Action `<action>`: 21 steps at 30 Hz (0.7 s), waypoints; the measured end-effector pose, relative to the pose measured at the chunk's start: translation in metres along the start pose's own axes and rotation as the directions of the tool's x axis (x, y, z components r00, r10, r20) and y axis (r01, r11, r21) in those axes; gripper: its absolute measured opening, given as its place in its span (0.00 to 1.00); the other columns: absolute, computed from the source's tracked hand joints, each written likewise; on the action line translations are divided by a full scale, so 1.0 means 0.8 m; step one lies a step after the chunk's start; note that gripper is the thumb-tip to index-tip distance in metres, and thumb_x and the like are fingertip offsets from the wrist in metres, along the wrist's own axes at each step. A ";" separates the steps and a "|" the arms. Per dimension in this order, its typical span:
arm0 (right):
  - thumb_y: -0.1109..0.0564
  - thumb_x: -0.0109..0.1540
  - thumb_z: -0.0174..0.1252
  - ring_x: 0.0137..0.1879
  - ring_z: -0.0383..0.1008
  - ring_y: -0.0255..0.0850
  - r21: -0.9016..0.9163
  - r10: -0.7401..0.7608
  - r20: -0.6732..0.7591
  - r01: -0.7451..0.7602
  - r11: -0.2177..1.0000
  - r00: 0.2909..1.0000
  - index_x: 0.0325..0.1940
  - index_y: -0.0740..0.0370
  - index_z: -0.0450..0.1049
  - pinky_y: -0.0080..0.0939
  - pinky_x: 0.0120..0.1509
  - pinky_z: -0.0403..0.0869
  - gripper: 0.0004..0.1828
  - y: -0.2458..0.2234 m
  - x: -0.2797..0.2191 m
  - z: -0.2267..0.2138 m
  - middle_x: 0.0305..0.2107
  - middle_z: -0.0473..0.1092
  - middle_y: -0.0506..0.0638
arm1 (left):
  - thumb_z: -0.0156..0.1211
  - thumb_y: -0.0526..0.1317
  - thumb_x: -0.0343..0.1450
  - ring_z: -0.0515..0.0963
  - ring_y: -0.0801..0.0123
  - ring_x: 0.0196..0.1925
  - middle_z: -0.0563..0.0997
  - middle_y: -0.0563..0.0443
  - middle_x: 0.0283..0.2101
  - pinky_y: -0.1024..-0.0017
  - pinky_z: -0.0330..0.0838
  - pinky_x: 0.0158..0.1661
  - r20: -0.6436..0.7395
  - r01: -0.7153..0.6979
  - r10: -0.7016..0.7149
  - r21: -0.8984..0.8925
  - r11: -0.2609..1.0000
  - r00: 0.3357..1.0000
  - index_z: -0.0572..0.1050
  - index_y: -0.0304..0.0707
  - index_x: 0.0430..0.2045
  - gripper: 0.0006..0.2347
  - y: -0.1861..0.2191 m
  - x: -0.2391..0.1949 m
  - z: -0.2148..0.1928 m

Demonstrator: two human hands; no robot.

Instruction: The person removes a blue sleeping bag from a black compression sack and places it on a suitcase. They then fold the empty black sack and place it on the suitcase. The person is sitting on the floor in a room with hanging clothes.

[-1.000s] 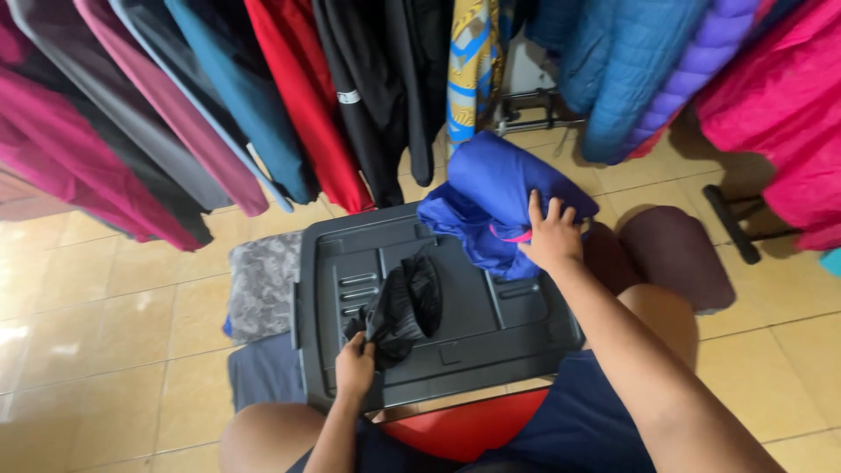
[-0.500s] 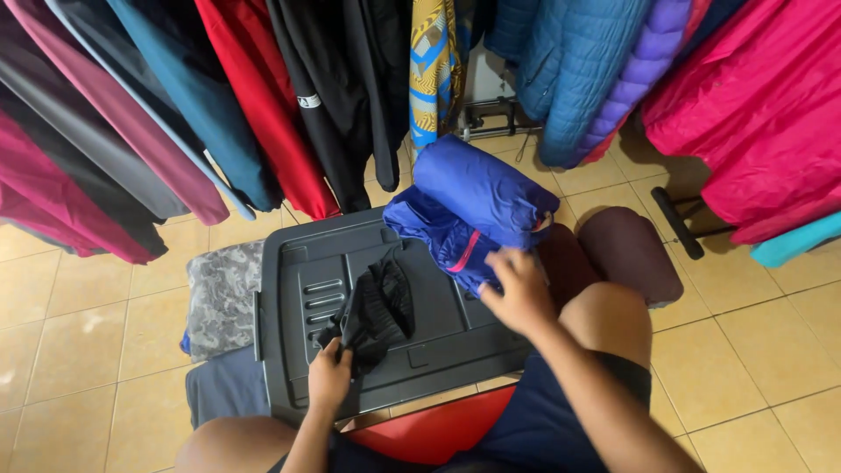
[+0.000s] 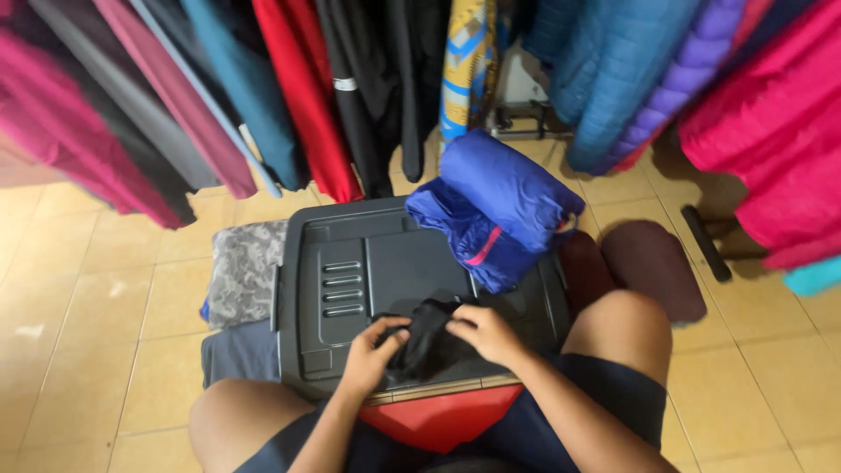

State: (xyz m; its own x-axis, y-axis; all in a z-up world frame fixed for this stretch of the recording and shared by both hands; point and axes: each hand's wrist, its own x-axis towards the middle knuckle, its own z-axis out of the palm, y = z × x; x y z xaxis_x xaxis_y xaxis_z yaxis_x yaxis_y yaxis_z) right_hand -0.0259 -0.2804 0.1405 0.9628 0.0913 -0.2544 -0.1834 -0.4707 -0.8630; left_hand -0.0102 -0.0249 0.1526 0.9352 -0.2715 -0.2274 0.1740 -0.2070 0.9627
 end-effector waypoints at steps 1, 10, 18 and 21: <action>0.51 0.63 0.61 0.38 0.72 0.31 -0.008 -0.013 0.015 0.014 1.000 1.000 0.36 0.54 0.79 0.35 0.48 0.68 0.07 0.023 0.012 0.000 0.28 0.77 0.42 | 0.65 0.42 0.68 0.80 0.77 0.47 0.86 0.58 0.41 0.78 0.68 0.53 -0.021 -0.003 0.003 -0.005 1.000 1.000 0.85 0.46 0.41 0.10 -0.009 0.005 -0.008; 0.54 0.58 0.69 0.53 0.74 0.43 0.525 0.373 -0.245 -0.201 0.827 0.895 0.46 0.53 0.84 0.47 0.64 0.70 0.12 0.031 0.015 -0.039 0.42 0.78 0.51 | 0.59 0.31 0.70 0.75 0.55 0.66 0.85 0.40 0.51 0.58 0.62 0.67 -0.446 0.079 -0.128 -0.127 0.989 0.886 0.85 0.40 0.44 0.12 -0.045 0.007 -0.082; 0.65 0.57 0.65 0.64 0.70 0.42 0.467 0.062 -0.247 0.063 0.882 0.967 0.58 0.63 0.78 0.44 0.73 0.64 0.24 0.045 0.018 -0.056 0.52 0.75 0.56 | 0.66 0.30 0.67 0.80 0.48 0.58 0.85 0.34 0.48 0.53 0.70 0.60 -0.376 0.008 -0.017 -0.026 1.000 0.926 0.84 0.36 0.44 0.12 -0.070 0.022 -0.105; 0.62 0.65 0.55 0.47 0.66 0.25 0.656 0.050 -0.404 0.252 0.712 0.913 0.66 0.56 0.71 0.23 0.58 0.66 0.23 0.010 -0.004 -0.077 0.40 0.69 0.38 | 0.64 0.30 0.70 0.76 0.61 0.59 0.84 0.41 0.51 0.59 0.65 0.63 -0.358 -0.212 0.182 -0.046 0.976 0.916 0.83 0.37 0.47 0.12 0.006 -0.008 -0.111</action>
State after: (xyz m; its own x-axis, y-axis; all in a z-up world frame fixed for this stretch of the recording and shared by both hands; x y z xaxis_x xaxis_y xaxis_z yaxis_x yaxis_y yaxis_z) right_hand -0.0185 -0.3387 0.1612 0.9504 -0.2949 -0.0986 -0.0182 0.2638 -0.9644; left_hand 0.0120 0.0591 0.1720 0.9986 0.0501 0.0192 -0.0141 -0.1009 0.9948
